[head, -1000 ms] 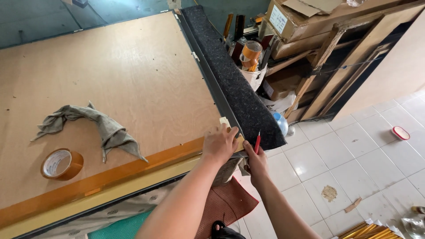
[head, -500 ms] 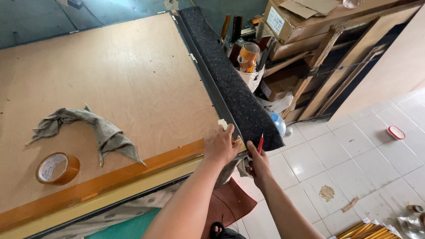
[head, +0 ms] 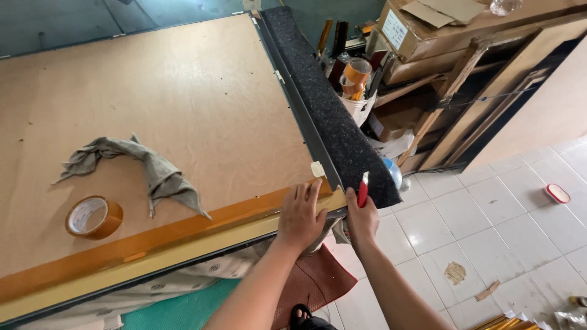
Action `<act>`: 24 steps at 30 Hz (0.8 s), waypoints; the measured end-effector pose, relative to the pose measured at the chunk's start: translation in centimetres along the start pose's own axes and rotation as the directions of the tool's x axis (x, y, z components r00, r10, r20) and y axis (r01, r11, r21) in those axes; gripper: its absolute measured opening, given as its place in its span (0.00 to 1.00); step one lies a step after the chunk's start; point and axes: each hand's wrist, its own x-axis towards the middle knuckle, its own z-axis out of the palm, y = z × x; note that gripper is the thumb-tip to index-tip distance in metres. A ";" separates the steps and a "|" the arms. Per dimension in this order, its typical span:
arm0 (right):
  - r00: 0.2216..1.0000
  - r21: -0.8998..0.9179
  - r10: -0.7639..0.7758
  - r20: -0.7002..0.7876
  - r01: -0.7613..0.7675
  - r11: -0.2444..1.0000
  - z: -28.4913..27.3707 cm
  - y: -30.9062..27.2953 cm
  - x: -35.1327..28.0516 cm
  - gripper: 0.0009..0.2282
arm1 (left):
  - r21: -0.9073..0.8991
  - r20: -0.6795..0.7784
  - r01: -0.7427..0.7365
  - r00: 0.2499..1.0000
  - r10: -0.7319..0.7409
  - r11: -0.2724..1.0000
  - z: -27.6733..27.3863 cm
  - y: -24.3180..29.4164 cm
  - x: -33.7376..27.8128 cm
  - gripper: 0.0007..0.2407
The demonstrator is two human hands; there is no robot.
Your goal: Applying adhesive tape to the edges of a picture frame backing, smoothing it with a cloth, and peeling the backing.
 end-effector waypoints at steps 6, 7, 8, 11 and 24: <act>0.984 -0.023 -0.174 0.033 0.175 0.984 -2.2 -1.5 -5.9 0.12 | 0.221 -0.167 -0.097 0.977 0.136 0.970 -2.8 -3.7 -6.6 0.24; 0.983 -0.025 -0.179 0.044 0.180 0.983 -2.0 -1.5 -6.7 0.12 | 0.226 -0.170 -0.087 0.977 0.127 0.970 -3.5 -4.5 -7.8 0.24; 0.968 -0.047 -0.244 0.059 0.247 0.968 -1.9 -1.5 -7.5 0.12 | 0.268 -0.150 -0.058 0.984 0.101 0.962 -4.2 -5.4 -9.1 0.24; 0.886 -0.062 -0.449 0.119 0.458 0.887 -0.3 -1.5 -8.8 0.12 | 0.391 -0.145 0.044 0.989 0.014 0.919 -6.0 -8.3 -12.4 0.25; 0.468 -0.335 -0.670 0.576 0.883 0.328 14.0 -8.1 -14.6 0.11 | 0.448 -0.371 0.553 0.830 -0.417 0.702 -12.9 -15.9 -20.9 0.23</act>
